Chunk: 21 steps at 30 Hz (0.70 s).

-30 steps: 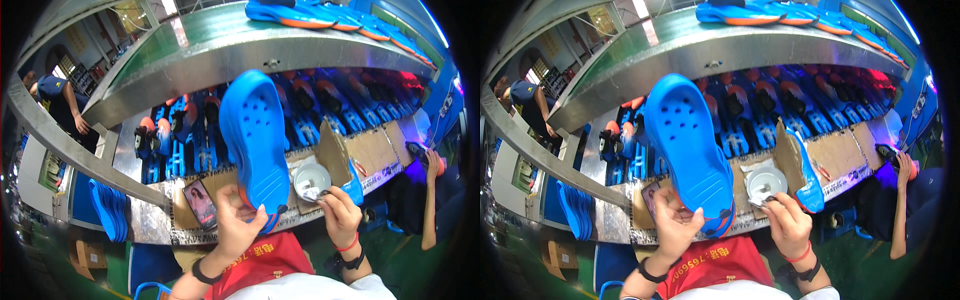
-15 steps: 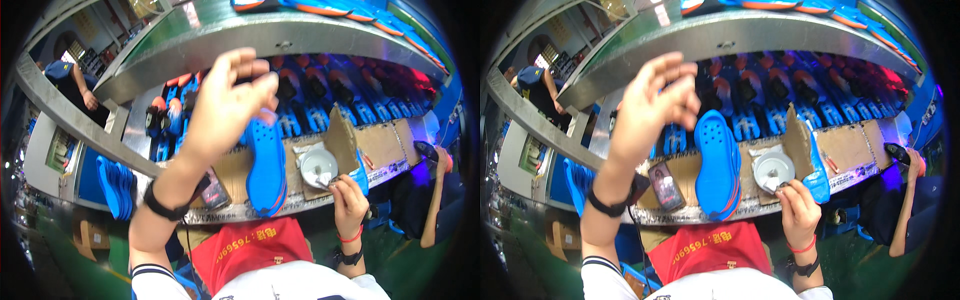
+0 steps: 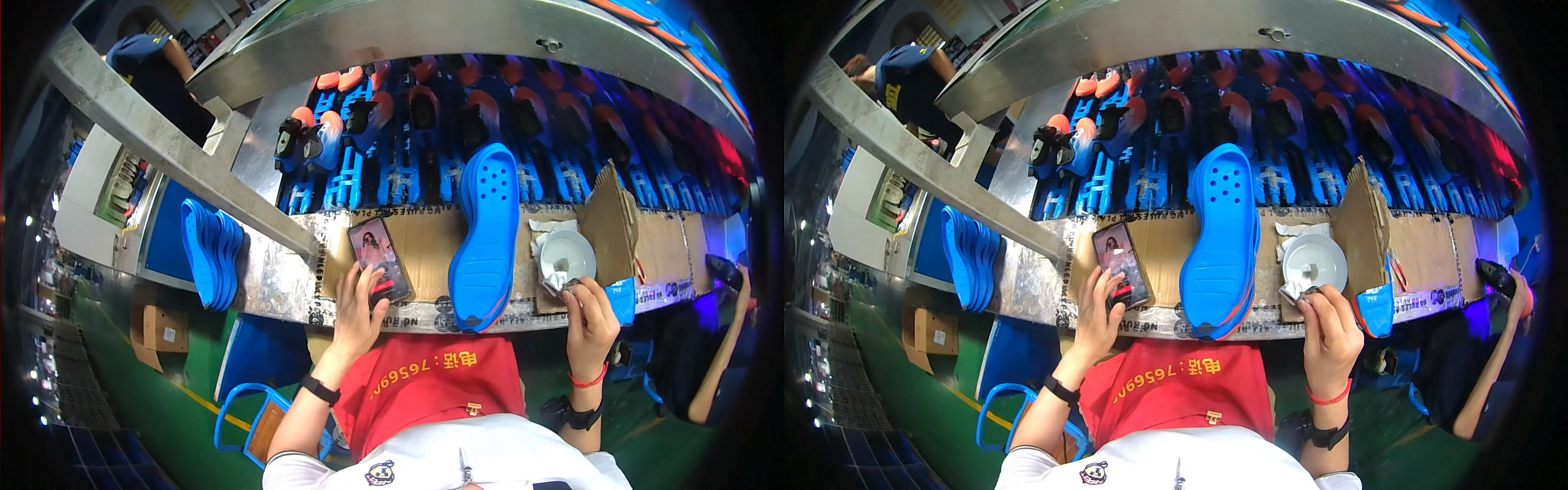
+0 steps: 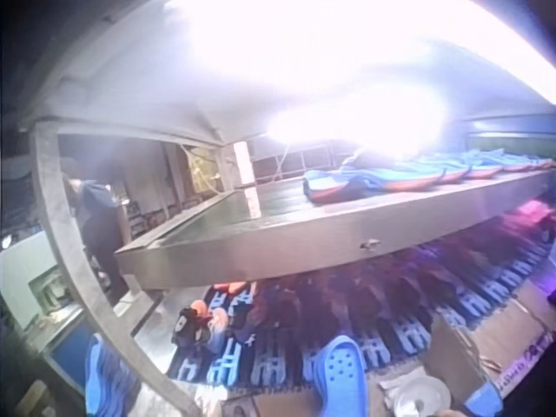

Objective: Applying adhesive to the edges of blue clog soles using a small brush.

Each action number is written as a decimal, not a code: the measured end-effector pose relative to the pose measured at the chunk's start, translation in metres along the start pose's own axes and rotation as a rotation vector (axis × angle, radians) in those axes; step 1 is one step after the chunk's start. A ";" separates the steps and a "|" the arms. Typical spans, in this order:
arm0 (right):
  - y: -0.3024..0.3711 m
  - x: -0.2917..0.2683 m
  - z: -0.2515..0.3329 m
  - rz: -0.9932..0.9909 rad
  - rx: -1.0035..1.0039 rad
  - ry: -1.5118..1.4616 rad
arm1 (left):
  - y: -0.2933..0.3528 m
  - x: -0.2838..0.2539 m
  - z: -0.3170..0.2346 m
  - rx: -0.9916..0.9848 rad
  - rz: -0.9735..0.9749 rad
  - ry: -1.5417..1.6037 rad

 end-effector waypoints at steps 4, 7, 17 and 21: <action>0.001 0.001 -0.002 0.012 0.003 0.017 | -0.024 -0.020 0.021 -0.146 -0.115 -0.072; -0.001 0.001 -0.006 0.007 0.016 0.032 | -0.038 -0.036 -0.022 -0.096 -0.184 0.243; -0.005 0.008 -0.013 0.018 0.001 0.075 | -0.071 0.010 -0.092 -0.137 0.056 0.213; -0.003 0.006 -0.018 0.024 0.027 0.119 | -0.075 0.008 -0.101 -0.115 -0.013 0.110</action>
Point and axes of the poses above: each hand's wrist, its own y-axis away from the middle knuckle, its own x-axis out of the palm, z = x × y, the point moved 9 cm from there along -y, towards the middle knuckle, and after that the axes turned 14 degrees about z, right-handed, at the moved point
